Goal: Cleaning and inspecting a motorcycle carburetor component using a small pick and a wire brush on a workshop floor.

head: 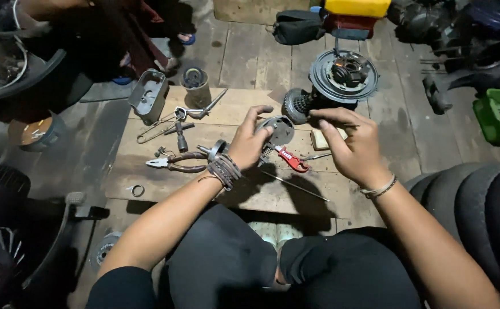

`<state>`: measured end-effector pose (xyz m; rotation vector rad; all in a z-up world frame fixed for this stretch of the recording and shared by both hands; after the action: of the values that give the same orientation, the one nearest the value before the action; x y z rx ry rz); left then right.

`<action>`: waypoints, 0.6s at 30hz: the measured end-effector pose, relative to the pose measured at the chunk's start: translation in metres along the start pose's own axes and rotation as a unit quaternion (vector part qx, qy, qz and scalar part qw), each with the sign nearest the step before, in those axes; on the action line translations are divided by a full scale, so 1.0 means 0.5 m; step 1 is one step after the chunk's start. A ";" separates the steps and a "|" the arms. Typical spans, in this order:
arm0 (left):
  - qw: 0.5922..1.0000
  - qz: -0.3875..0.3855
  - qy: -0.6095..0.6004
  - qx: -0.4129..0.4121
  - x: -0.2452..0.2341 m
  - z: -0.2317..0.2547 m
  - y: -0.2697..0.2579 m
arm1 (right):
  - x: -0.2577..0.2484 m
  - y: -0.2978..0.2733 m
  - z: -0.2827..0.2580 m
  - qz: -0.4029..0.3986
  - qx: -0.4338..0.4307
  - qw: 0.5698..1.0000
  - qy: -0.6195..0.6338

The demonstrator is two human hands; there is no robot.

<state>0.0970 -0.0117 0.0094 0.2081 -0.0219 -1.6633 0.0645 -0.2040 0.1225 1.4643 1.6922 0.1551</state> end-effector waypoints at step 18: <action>0.986 -0.017 0.123 -0.109 0.022 0.007 -0.019 | 0.087 0.004 -0.021 -0.130 -0.091 0.984 -0.082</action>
<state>0.0860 -0.0221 0.0102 0.2463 0.3493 -1.6506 0.0621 -0.1620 0.1077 1.0807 1.6686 0.0436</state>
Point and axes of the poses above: each hand's wrist, its own y-axis towards the middle knuckle, its own x-axis out of the palm, z = x × y, the point moved 10 cm from there along y, towards the middle knuckle, and after that the axes turned 5 degrees about -y, right-handed, at the moved point
